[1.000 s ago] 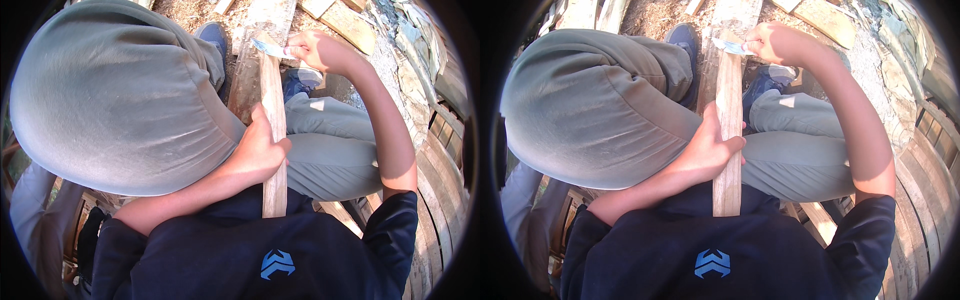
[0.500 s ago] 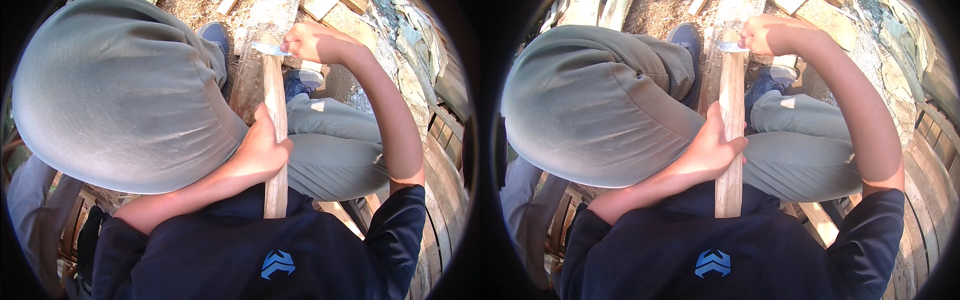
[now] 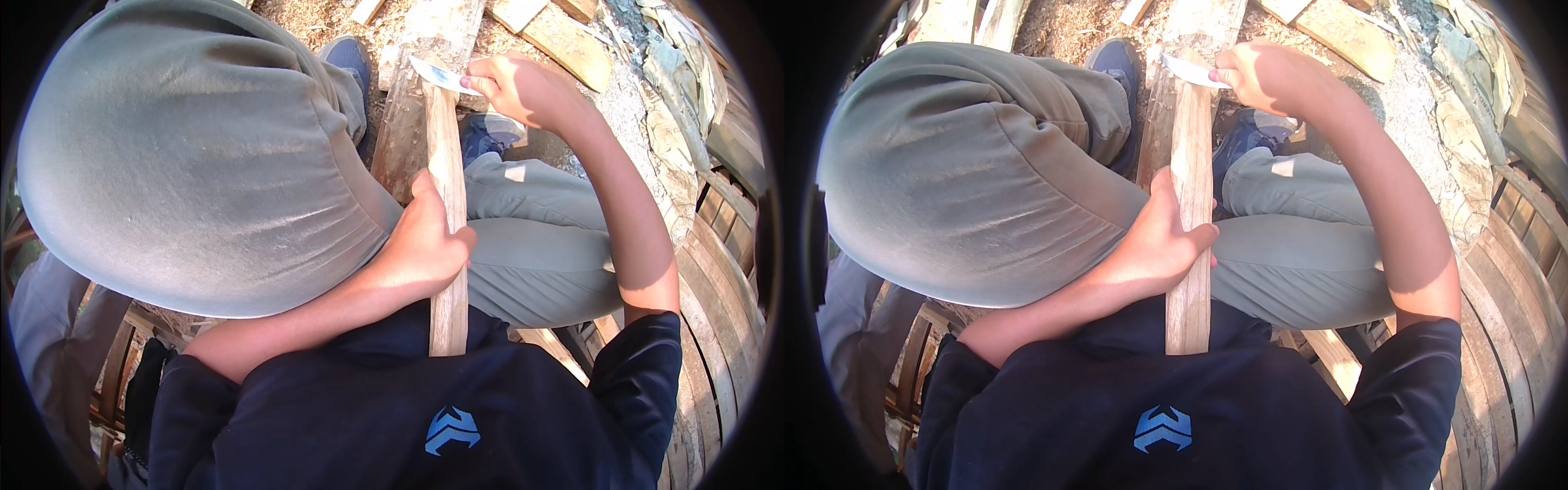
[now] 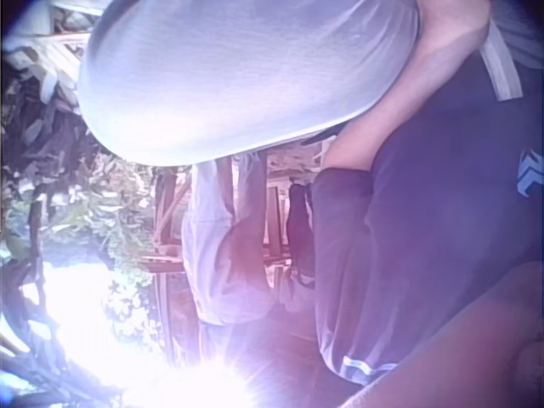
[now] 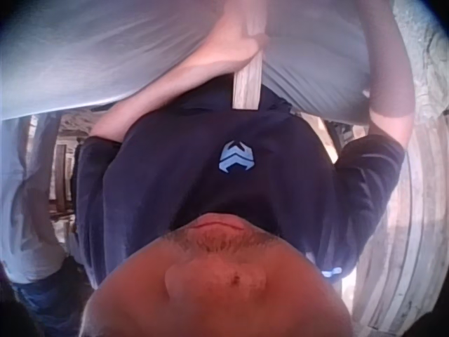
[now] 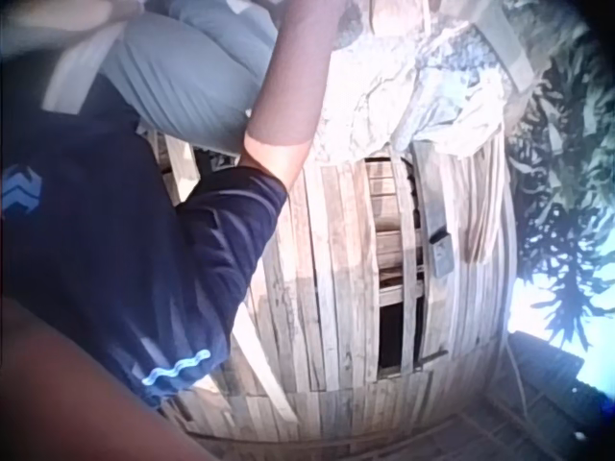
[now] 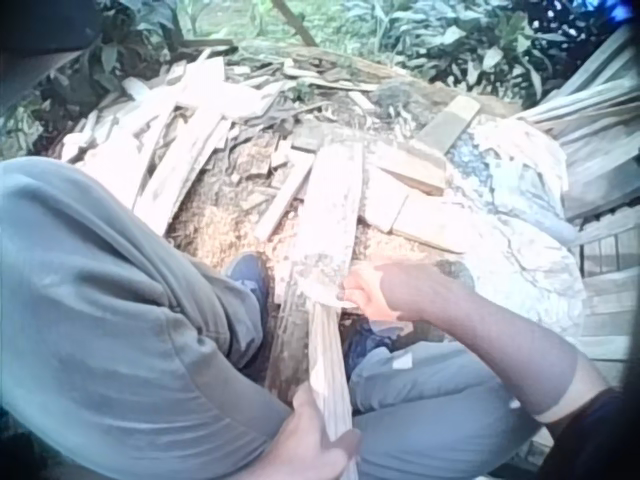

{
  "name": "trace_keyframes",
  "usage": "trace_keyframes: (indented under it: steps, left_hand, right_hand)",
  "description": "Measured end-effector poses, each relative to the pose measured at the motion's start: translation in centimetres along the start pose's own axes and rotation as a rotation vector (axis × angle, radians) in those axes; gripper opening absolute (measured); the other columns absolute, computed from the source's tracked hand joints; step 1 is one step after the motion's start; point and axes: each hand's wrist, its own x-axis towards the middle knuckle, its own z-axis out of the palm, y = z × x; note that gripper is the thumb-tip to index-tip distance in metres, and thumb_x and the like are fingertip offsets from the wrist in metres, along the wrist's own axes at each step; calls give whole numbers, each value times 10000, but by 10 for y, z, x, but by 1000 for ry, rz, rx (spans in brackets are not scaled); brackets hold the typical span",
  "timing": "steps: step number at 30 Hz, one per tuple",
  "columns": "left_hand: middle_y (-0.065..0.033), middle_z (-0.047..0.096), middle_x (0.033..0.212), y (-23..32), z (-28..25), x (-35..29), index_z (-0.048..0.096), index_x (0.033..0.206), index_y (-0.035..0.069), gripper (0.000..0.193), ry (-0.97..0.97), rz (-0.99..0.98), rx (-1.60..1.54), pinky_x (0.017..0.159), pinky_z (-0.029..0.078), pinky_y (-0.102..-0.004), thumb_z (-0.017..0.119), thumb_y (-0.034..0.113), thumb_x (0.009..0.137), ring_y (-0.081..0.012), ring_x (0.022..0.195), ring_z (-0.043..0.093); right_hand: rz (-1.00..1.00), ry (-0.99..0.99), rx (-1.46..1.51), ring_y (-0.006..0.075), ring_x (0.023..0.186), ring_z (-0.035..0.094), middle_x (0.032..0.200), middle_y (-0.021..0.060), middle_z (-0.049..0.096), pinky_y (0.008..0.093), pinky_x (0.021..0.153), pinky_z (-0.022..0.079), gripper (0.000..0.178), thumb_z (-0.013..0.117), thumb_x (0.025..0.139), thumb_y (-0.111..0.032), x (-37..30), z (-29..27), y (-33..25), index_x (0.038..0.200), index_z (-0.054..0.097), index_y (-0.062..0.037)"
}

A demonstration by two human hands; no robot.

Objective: The person sits on the ground and uses a knife to carve a piece of wood held between their legs. They repeatedly shave thin strips from the wood, rotate it to work on different sides, and occasionally inspect the carved surface.

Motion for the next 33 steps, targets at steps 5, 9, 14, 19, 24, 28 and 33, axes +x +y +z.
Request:
trace_keyframes:
  steps: [5, 9, 14, 19, 24, 28, 33]
  left_hand:
    - [-204, 500, 1202, -6, 0, 2, 266, 1322, -69, 537, 21, 47, 29, 679, 597, -371, 601, -29, 905, -247, 844, 663]
    - [-198, 499, 1178, 4, -1, 0, 269, 1320, -73, 535, 2, -12, -28, 671, 593, -376, 600, -29, 902, -246, 817, 665]
    - [-188, 500, 1153, -3, 0, 1, 289, 1287, -68, 502, 26, 35, 23, 664, 591, -377, 605, -31, 899, -243, 800, 666]
    - [-187, 504, 1149, 2, 1, -1, 294, 1271, -66, 491, 25, -6, -26, 667, 592, -379, 608, -33, 896, -246, 797, 666]
    - [-191, 506, 1153, 3, -1, -2, 292, 1270, -68, 493, 24, -5, -43, 666, 592, -380, 610, -35, 894, -250, 803, 673]
    - [-193, 505, 1153, 2, 0, -2, 291, 1259, -70, 484, 13, 7, -20, 663, 590, -378, 608, -37, 894, -248, 794, 675]
    - [-195, 496, 1156, 2, -1, -1, 285, 1266, -74, 489, 11, -1, 2, 663, 588, -378, 600, -38, 895, -245, 768, 670]
  right_hand:
    - [-85, -95, 156, 338, 815, 630, 855, 188, 651, 441, 766, 499, 353, 540, 1038, -387, 4, 2, 11, 1026, 677, -63]
    - [-148, -101, 224, 298, 765, 633, 828, 182, 659, 414, 752, 503, 337, 548, 1032, -345, 11, 14, 13, 1093, 704, -53]
    - [-32, 82, 129, 327, 814, 665, 882, 193, 686, 426, 785, 522, 306, 522, 1015, -265, 15, 20, 4, 1153, 715, -71]
    - [1, 95, 24, 344, 1074, 675, 1140, 154, 712, 478, 935, 529, 330, 470, 1018, -260, 18, 22, 5, 1210, 720, -163]
    - [-35, -1, 89, 334, 1068, 676, 1164, 161, 710, 472, 935, 533, 318, 484, 1003, -250, 5, 12, -10, 1189, 728, -165]
    - [31, 86, 101, 322, 1058, 682, 1150, 153, 713, 469, 931, 537, 323, 483, 1002, -253, 9, 17, -6, 1188, 738, -184]
    - [-90, 134, 3, 339, 978, 691, 1033, 157, 721, 466, 888, 542, 311, 494, 999, -254, 8, 21, 0, 1162, 732, -139]
